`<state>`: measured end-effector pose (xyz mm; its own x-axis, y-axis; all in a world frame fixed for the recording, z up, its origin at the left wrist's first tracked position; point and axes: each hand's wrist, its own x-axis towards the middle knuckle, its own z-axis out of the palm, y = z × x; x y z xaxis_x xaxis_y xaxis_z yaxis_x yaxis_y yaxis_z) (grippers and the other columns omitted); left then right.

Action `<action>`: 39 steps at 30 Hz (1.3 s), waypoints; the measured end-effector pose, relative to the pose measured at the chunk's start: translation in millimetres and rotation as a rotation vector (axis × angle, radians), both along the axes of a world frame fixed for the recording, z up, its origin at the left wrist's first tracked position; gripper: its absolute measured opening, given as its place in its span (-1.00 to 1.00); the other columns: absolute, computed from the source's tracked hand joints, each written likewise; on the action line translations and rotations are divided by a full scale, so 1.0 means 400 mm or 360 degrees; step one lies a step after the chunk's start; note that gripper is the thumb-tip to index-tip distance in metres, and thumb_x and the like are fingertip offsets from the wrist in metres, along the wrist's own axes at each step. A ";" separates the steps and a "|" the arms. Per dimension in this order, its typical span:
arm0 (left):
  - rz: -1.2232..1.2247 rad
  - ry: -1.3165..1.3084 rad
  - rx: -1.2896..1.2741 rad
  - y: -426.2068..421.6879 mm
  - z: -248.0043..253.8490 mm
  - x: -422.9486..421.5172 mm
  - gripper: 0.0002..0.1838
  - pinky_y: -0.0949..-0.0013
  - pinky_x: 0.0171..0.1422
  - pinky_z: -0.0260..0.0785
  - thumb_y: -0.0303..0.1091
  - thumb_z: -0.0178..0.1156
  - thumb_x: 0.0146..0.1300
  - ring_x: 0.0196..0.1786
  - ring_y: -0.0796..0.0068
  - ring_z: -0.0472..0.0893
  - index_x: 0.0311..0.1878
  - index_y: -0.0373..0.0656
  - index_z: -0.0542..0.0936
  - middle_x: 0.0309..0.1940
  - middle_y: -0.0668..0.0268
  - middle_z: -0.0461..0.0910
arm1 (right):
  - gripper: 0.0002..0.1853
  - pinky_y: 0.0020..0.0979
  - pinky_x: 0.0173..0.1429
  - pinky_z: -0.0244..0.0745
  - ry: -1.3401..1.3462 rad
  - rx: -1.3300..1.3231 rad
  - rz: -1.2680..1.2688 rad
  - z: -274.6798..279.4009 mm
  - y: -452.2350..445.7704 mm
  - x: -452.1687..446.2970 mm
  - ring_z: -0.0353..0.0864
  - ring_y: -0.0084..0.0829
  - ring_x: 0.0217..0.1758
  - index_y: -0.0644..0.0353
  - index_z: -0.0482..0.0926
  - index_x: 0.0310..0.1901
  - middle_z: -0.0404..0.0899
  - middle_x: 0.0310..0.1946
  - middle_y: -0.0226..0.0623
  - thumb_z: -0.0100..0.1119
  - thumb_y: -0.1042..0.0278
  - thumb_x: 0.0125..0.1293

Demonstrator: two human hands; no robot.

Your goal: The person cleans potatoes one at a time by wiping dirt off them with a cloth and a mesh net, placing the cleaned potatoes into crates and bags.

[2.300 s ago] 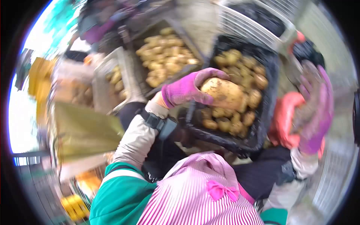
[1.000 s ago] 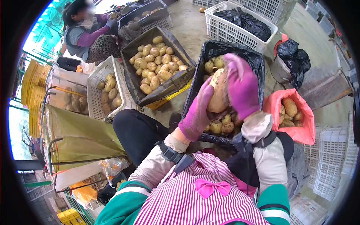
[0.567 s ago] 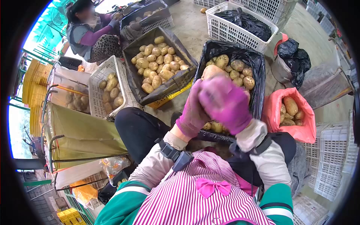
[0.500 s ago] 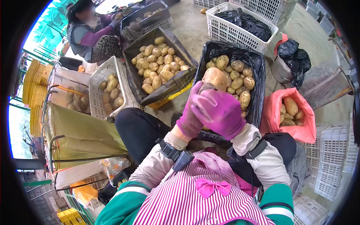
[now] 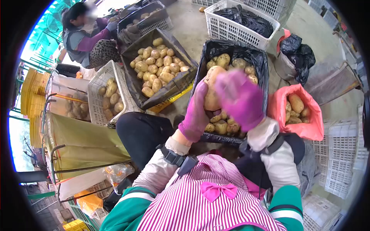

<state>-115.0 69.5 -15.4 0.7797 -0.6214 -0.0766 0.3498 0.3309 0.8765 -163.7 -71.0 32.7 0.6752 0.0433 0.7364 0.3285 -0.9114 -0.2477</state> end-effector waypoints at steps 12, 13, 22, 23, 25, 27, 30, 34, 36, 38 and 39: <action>0.0130 0.1073 -0.0395 -0.033 -0.015 0.010 -0.31 0.39 -0.23 0.57 0.16 -0.12 0.37 -0.03 0.15 0.55 0.33 -0.22 0.24 0.03 0.03 0.46 | -0.85 -0.32 -0.31 0.56 0.0058 -0.0116 0.0311 -0.055 -0.005 0.003 0.62 -0.28 -0.41 0.07 0.60 -0.26 0.57 -0.34 -0.27 0.29 0.31 0.12; 0.0119 0.1087 -0.0362 -0.021 -0.024 0.014 -0.31 0.39 -0.23 0.57 0.16 -0.12 0.37 -0.03 0.15 0.55 0.33 -0.22 0.24 0.03 0.03 0.46 | -0.84 -0.32 -0.28 0.56 0.0235 0.0418 0.0202 -0.058 -0.021 0.012 0.62 -0.28 -0.40 0.08 0.61 -0.23 0.58 -0.33 -0.25 0.28 0.29 0.17; -0.0130 -0.0419 0.0316 0.033 0.044 0.058 -0.38 0.48 -0.24 0.43 -0.17 0.15 0.17 -0.17 0.35 0.54 0.23 -0.33 0.30 -0.05 0.06 0.51 | -0.74 -0.32 -0.19 0.55 0.0015 0.1310 -0.0285 -0.069 -0.105 0.056 0.67 -0.32 -0.26 0.15 0.57 -0.13 0.64 -0.29 -0.15 0.30 0.30 0.15; 0.0117 -0.1326 0.0752 0.053 0.023 0.074 -0.35 0.44 -0.11 0.45 -0.26 0.22 0.11 -0.11 0.36 0.55 0.23 -0.37 0.28 -0.05 0.08 0.51 | -0.73 -0.24 -0.15 0.55 -0.0321 0.1090 -0.0234 -0.089 -0.058 0.104 0.66 -0.19 -0.23 0.15 0.57 -0.14 0.61 -0.27 -0.15 0.29 0.28 0.13; 0.0018 -0.1571 0.1138 0.011 0.053 0.095 -0.13 0.33 0.14 0.42 -0.34 0.38 -0.09 0.08 0.30 0.52 0.30 -0.40 0.20 0.10 0.06 0.43 | -0.69 -0.18 -0.11 0.54 -0.0205 0.1110 -0.0249 -0.061 -0.053 0.068 0.62 -0.05 -0.16 0.13 0.53 -0.07 0.57 -0.16 -0.12 0.21 0.22 0.18; 0.0318 -0.1981 0.0946 -0.001 -0.020 0.142 -0.08 0.32 0.18 0.40 -0.36 0.41 -0.10 0.12 0.28 0.51 0.34 -0.36 0.18 0.12 0.06 0.44 | -0.70 -0.10 -0.04 0.49 -0.0313 0.1000 -0.0059 -0.078 -0.041 0.080 0.58 -0.03 -0.13 0.11 0.55 -0.13 0.55 -0.22 -0.12 0.20 0.28 0.06; 0.0256 -0.2128 0.0766 -0.035 -0.027 0.158 -0.01 0.30 0.19 0.42 -0.47 0.44 -0.16 0.13 0.26 0.52 0.39 -0.26 0.15 0.16 0.09 0.43 | -0.69 -0.13 -0.02 0.50 -0.0406 0.0953 -0.0402 -0.085 0.002 0.105 0.58 -0.04 -0.08 0.09 0.57 -0.08 0.58 -0.15 -0.17 0.18 0.24 0.13; 0.0157 -0.1615 0.0323 -0.061 0.014 0.105 -0.04 0.23 0.31 0.34 -0.48 0.48 -0.16 0.20 0.28 0.49 0.36 -0.26 0.21 0.20 0.11 0.43 | -0.74 -0.12 -0.03 0.51 -0.0151 0.2058 -0.0656 -0.039 -0.015 0.116 0.59 0.02 -0.06 0.13 0.55 -0.07 0.59 -0.13 -0.07 0.12 0.25 0.25; 0.0118 -0.1541 0.0275 -0.060 0.058 0.058 -0.06 0.23 0.31 0.35 -0.45 0.50 -0.15 0.20 0.28 0.48 0.35 -0.27 0.23 0.21 0.09 0.42 | -0.75 -0.12 -0.04 0.52 -0.0371 0.2039 -0.0749 -0.016 0.017 0.120 0.59 0.04 -0.07 0.14 0.54 -0.07 0.59 -0.15 -0.03 0.10 0.26 0.27; -0.0156 -0.1176 0.0077 -0.022 0.062 0.050 -0.16 0.21 0.24 0.39 -0.33 0.43 -0.03 0.20 0.22 0.49 0.33 -0.26 0.27 0.22 0.03 0.41 | -0.77 -0.15 -0.05 0.53 -0.0597 0.1910 -0.0746 0.005 0.068 0.076 0.59 0.08 -0.11 0.16 0.52 -0.06 0.60 -0.19 0.00 0.07 0.31 0.30; -0.0388 -0.0842 -0.0107 0.000 0.055 0.065 -0.23 0.19 0.17 0.43 -0.24 0.36 0.07 0.18 0.17 0.50 0.34 -0.23 0.28 0.23 0.00 0.40 | -0.78 -0.16 -0.06 0.54 -0.0665 0.1809 -0.0746 0.031 0.080 0.030 0.61 0.08 -0.14 0.17 0.52 -0.06 0.60 -0.20 0.03 0.08 0.32 0.31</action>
